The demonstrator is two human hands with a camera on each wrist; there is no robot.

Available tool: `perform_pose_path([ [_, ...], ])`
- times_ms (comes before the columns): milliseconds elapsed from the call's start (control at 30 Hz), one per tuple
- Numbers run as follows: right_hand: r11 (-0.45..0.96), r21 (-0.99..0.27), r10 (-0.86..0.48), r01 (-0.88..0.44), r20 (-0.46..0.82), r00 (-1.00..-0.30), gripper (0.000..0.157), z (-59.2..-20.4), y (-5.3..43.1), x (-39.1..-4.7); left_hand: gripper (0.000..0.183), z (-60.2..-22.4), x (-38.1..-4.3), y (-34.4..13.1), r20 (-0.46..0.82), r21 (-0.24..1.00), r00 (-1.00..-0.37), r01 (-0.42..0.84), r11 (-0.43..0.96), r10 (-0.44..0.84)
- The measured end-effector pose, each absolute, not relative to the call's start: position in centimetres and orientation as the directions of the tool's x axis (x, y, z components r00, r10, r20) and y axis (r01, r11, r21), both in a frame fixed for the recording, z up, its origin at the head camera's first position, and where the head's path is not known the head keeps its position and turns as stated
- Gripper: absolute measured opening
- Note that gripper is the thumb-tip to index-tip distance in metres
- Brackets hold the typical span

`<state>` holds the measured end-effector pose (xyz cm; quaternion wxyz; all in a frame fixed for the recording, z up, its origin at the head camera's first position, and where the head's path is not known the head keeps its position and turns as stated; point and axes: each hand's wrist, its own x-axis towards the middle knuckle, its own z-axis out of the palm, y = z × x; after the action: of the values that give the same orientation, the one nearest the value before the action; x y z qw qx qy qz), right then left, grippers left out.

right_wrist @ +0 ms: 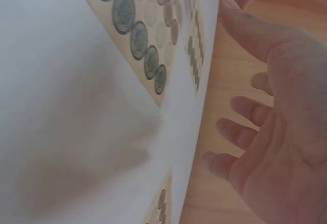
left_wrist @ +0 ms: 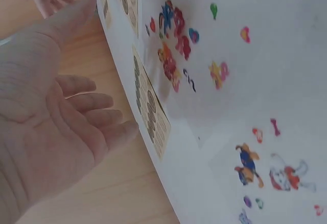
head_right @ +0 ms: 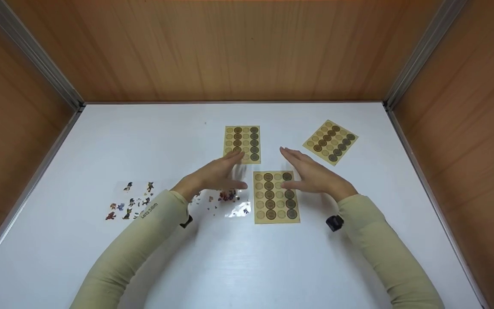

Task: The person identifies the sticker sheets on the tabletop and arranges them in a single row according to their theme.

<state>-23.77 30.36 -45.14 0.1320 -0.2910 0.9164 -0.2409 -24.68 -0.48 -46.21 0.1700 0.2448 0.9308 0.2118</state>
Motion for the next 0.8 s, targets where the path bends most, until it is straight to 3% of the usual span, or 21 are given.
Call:
perform_pose_path([
  [300, 0.695, -0.542, -0.582, -0.472, -0.039, -0.812, 0.098, -45.2, 28.3, -26.4, 0.073, -46.8, -27.2, -3.7, -0.191, 0.568, -0.873, 0.274, 0.776, 0.449],
  [567, 0.679, -0.611, -0.534, -0.406, -0.032, -0.845, 0.096, -47.1, 26.5, -29.5, 0.069, -48.0, -28.7, -4.7, -0.192, 0.597, -0.906, 0.197, 0.778, 0.377],
  [800, 0.723, -0.603, -0.519, -0.337, -0.151, -0.842, 0.102, -48.1, 25.9, -31.7, 0.070, -48.2, -29.5, -4.4, -0.237, 0.597, -0.899, 0.164, 0.786, 0.368],
])
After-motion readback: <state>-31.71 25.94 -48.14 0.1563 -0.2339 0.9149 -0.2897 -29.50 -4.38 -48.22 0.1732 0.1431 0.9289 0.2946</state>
